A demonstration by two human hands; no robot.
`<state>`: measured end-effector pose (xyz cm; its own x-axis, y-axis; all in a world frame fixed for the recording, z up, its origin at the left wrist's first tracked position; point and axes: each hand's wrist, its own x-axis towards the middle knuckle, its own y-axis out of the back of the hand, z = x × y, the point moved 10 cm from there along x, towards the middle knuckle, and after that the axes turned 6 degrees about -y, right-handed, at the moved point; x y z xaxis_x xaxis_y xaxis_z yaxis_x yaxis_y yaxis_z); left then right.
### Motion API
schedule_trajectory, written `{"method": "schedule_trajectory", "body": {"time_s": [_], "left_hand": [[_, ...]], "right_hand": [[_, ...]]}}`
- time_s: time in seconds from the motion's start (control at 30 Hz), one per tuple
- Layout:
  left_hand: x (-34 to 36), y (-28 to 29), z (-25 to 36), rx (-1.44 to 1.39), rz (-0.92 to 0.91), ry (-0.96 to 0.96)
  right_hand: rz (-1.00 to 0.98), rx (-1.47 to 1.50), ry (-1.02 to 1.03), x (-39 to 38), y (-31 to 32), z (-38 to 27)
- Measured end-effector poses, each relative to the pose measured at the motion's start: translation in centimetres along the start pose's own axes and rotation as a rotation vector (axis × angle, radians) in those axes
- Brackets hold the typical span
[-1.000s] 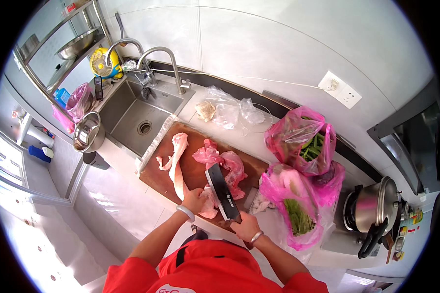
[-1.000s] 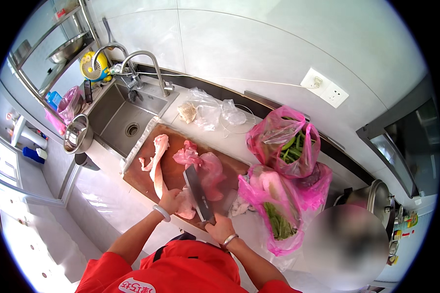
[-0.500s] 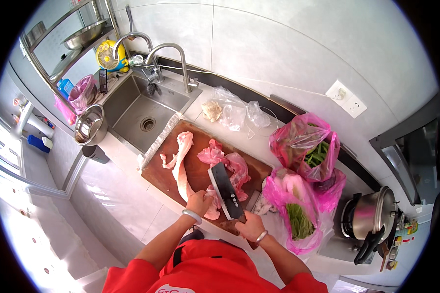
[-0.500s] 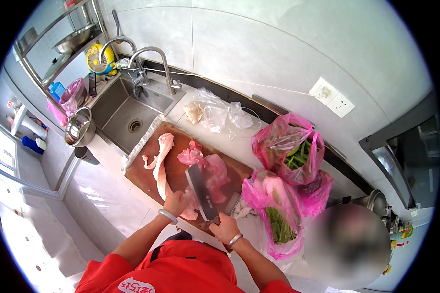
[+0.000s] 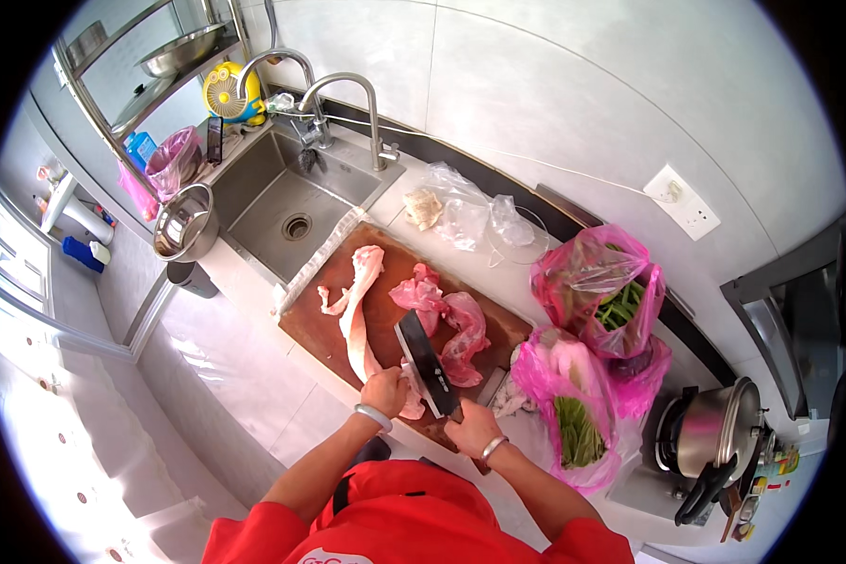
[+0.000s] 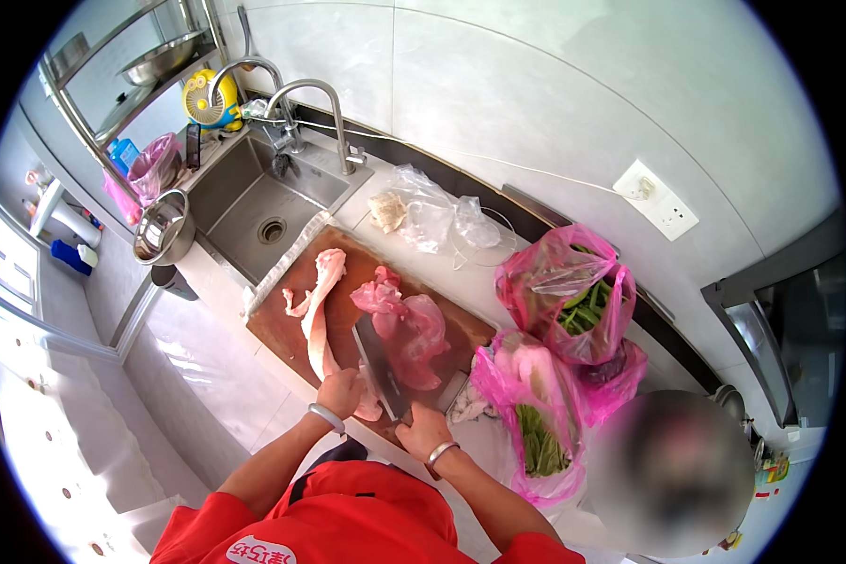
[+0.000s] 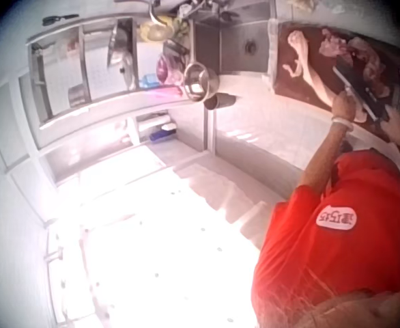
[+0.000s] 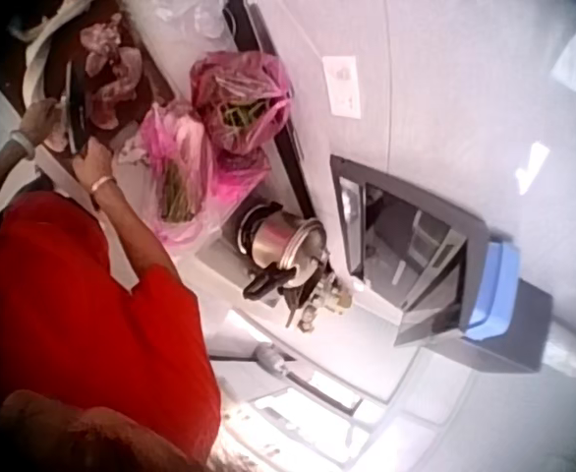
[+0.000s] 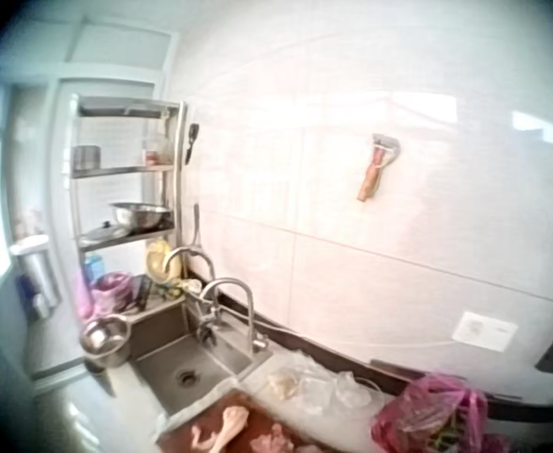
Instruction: The person uses a cleaver to cut a long strip of raw pork belly into smaller pieces on a wooden cutting board. The person holds the meat with their left hand and chops with their right hand, separating the strip into individual chunks.
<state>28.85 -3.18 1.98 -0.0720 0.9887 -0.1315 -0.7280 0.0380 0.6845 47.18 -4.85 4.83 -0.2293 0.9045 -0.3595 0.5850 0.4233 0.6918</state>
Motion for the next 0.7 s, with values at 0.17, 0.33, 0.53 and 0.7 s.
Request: {"method": "schedule_trajectory", "body": {"time_s": [0.17, 0.33, 0.53, 0.7], "left_hand": [[-0.3, 0.0, -0.9, 0.052, 0.038, 0.008], [-0.4, 0.1, -1.3, 0.083, 0.068, 0.021], [-1.2, -0.3, -1.1, 0.131, 0.057, 0.006], [-1.5, -0.1, -1.1, 0.109, 0.088, -0.059]], "right_hand": [[-0.137, 0.124, -0.074, 1.0, -0.9, 0.2], [-0.123, -0.035, -0.027, 1.8, -0.3, -1.8], [-0.173, -0.053, -0.045, 3.0, -1.4, -2.3], [-0.076, 0.020, 0.048, 5.1, -3.0, -2.0]]}}
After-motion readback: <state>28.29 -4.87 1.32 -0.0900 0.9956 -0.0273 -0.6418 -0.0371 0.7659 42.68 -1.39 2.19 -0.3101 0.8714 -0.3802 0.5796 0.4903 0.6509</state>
